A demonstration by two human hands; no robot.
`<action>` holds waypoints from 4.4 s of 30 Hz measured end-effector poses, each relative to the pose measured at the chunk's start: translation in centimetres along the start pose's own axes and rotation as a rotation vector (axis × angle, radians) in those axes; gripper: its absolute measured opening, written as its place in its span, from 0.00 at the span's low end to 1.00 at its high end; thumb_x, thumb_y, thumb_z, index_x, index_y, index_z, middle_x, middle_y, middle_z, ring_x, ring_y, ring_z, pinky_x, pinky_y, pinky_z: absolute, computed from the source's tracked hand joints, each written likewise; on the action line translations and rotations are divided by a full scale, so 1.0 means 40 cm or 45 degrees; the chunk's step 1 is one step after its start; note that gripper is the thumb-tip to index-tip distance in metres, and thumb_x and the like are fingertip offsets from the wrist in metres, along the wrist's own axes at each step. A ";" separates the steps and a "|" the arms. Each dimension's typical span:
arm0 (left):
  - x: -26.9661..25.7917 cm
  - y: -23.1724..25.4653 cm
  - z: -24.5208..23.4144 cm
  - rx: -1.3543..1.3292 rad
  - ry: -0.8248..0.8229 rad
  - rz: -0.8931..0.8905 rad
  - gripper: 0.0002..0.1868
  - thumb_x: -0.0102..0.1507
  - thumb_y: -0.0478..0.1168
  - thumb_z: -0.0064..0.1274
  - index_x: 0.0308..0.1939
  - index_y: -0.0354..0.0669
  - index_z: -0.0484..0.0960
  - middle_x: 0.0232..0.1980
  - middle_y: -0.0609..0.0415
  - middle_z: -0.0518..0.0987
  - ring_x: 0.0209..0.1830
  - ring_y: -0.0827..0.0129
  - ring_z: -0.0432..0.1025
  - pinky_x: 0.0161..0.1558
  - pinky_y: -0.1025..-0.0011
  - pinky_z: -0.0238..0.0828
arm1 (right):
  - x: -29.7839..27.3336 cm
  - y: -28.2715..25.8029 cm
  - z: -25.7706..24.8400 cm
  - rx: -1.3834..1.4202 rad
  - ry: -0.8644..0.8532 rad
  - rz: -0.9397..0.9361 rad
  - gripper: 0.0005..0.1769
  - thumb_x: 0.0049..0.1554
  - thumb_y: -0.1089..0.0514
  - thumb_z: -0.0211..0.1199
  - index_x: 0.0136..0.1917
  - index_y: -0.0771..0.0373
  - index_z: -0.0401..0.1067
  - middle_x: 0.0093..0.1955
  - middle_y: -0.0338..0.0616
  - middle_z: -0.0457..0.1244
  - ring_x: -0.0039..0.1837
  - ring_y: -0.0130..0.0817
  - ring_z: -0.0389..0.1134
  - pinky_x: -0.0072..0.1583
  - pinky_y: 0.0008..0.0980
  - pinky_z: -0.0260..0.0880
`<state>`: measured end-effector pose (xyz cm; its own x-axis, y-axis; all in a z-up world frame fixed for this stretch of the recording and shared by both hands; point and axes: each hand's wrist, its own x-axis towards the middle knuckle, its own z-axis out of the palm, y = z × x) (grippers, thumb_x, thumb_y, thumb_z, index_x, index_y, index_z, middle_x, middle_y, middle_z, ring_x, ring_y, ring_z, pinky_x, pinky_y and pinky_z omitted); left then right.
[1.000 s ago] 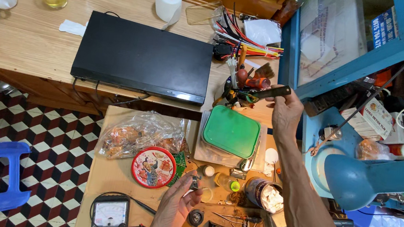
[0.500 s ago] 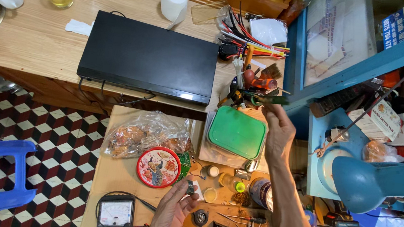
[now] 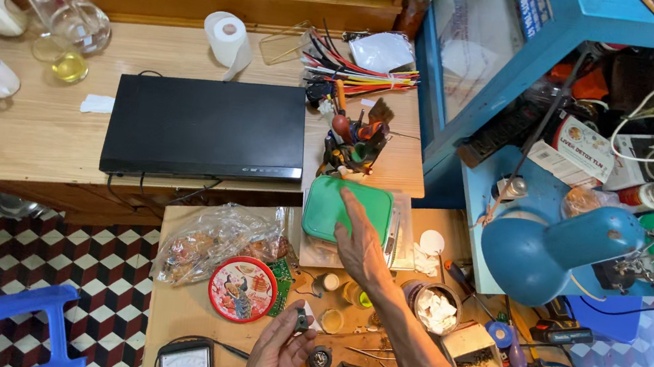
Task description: The person applies glue to a small electronic component using a bottle and tweezers. They then use a brush to clean the component and continue to manipulate it with tweezers on a cluttered workbench.
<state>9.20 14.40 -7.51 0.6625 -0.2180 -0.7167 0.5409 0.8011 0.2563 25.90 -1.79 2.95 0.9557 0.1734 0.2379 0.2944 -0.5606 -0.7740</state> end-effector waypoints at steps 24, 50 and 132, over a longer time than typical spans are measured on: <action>0.085 -0.119 -0.186 0.031 0.230 0.011 0.25 0.67 0.44 0.47 0.69 0.46 0.73 0.48 0.48 0.82 0.40 0.64 0.79 0.40 0.67 0.81 | 0.264 0.221 -0.089 -0.023 0.196 0.678 0.16 0.66 0.50 0.62 0.53 0.67 0.77 0.41 0.58 0.69 0.43 0.45 0.71 0.49 0.41 0.70; 0.027 -0.058 -0.066 -0.066 0.104 -0.038 0.24 0.66 0.42 0.50 0.66 0.44 0.74 0.45 0.49 0.81 0.40 0.66 0.79 0.39 0.71 0.81 | 0.249 0.197 -0.052 -0.660 0.182 0.062 0.30 0.56 0.53 0.66 0.70 0.59 0.66 0.46 0.55 0.69 0.45 0.57 0.71 0.46 0.53 0.69; -0.220 -0.409 0.421 -0.100 -0.289 0.292 0.17 0.68 0.43 0.55 0.58 0.40 0.77 0.46 0.50 0.83 0.40 0.73 0.78 0.42 0.78 0.79 | -0.594 -0.023 -0.576 1.227 -0.204 0.924 0.18 0.55 0.61 0.60 0.59 0.66 0.68 0.44 0.45 0.68 0.38 0.26 0.67 0.39 0.27 0.68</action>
<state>3.27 -6.18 5.54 0.8655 -0.1386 -0.4814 0.3287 0.8824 0.3367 2.94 -24.05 11.52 0.8671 0.2056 -0.4537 -0.4948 0.2505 -0.8322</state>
